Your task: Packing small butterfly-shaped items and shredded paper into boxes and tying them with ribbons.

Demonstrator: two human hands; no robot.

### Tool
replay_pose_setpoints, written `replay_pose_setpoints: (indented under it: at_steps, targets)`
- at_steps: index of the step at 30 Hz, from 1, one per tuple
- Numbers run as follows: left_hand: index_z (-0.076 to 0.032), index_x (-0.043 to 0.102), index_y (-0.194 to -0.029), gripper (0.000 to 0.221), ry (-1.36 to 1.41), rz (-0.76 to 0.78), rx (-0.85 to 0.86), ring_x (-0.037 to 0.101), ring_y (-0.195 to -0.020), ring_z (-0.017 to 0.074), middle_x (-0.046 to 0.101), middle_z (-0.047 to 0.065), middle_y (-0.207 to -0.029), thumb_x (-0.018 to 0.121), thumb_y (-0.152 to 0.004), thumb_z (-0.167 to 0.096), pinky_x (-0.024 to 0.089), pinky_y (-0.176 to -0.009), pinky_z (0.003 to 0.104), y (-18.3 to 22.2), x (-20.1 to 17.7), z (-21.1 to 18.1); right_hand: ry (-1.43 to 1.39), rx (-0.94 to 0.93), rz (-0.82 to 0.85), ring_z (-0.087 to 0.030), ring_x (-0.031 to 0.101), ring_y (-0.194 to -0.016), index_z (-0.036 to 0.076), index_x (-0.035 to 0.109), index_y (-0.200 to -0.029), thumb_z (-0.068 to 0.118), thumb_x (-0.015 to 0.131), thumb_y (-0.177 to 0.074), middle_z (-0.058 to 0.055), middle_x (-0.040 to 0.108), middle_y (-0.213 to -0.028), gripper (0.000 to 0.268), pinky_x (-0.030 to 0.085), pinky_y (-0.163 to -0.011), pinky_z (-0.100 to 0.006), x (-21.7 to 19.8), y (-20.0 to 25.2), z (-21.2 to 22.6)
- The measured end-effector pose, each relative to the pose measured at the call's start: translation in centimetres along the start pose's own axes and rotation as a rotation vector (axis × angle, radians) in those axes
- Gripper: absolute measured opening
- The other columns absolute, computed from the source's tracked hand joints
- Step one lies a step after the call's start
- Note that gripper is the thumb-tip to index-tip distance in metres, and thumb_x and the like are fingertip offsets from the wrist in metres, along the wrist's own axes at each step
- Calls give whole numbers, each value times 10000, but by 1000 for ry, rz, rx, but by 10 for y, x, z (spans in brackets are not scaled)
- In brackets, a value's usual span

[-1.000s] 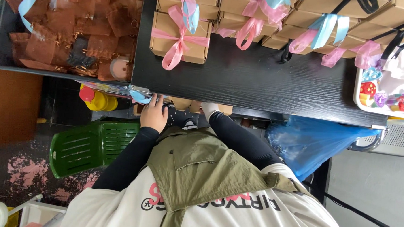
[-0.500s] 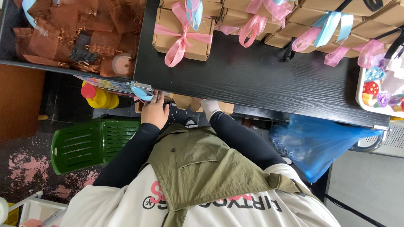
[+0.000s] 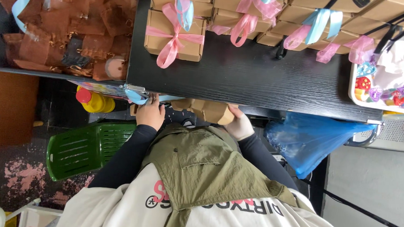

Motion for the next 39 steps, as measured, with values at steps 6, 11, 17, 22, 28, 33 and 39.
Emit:
replay_pose_setpoints:
  at_steps: [6, 11, 17, 22, 28, 33, 39]
  targets:
    - [-226, 710, -1237, 282, 104, 223, 9, 728, -895, 310, 739, 65, -1130, 562, -1051, -379, 564, -812, 428, 10, -67, -62, 184, 21, -352, -293, 563, -1278, 42, 520, -1353, 159, 553, -932, -134, 584, -1390, 439, 421, -1109, -551, -18, 59, 18]
    - [-51, 571, -1297, 605, 553, -48, 859, 668, -1094, 319, 675, 170, -1209, 720, -921, -501, 549, -912, 390, 23, -107, -163, 180, -32, -448, -341, 619, -1178, 35, 541, -1233, 198, 554, -954, -188, 617, -1299, 324, 511, -1013, -540, 22, 91, 38]
    - [-85, 653, -1274, 512, 426, -114, 923, 662, -1105, 285, 732, 93, -1131, 739, -825, -316, 446, -1044, 435, 33, -102, -235, 129, 9, -325, -327, 622, -1083, 18, 570, -1323, 184, 577, -969, -167, 642, -1287, 391, 509, -1004, -558, 40, 110, 47]
    - [-90, 707, -1186, 360, 441, -26, 831, 707, -976, 278, 752, 76, -1037, 693, -829, -135, 496, -968, 429, 28, -139, -243, 298, -17, -354, -272, 727, -995, 75, 626, -1258, 499, 471, -904, -131, 695, -1217, 574, 487, -1005, -540, 65, 129, 72]
    - [-40, 701, -1135, 212, 769, 57, 558, 732, -861, 295, 740, 140, -985, 660, -1005, -202, 562, -757, 374, 10, -231, -228, 601, -175, 20, -239, 711, -708, 98, 702, -694, 584, 567, -1036, -177, 737, -851, 609, 529, -1042, -466, 43, 162, 121]
    - [-4, 658, -1194, 267, 979, -126, 440, 731, -870, 274, 729, 160, -998, 637, -1081, -245, 558, -790, 345, -42, -224, -250, 1289, -509, -776, -170, 541, -568, 59, 675, -637, 379, 659, -1012, -91, 670, -664, 493, 420, -661, -422, 36, 200, 174]
    - [-1, 684, -1154, 271, 1028, -227, 289, 722, -784, 244, 745, 141, -915, 679, -1041, -247, 555, -739, 349, -103, -159, -274, 1863, -1439, -1177, -265, 540, -1146, 0, 621, -905, 156, 773, -1025, -214, 565, -1180, 248, 425, -1046, -427, 42, 256, 190]
Point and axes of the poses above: each hand's wrist, its own y-axis away from the middle knuckle, its own x-axis out of the palm, z = x × y, the point moved 7 cm from there along -y, towards the middle knuckle
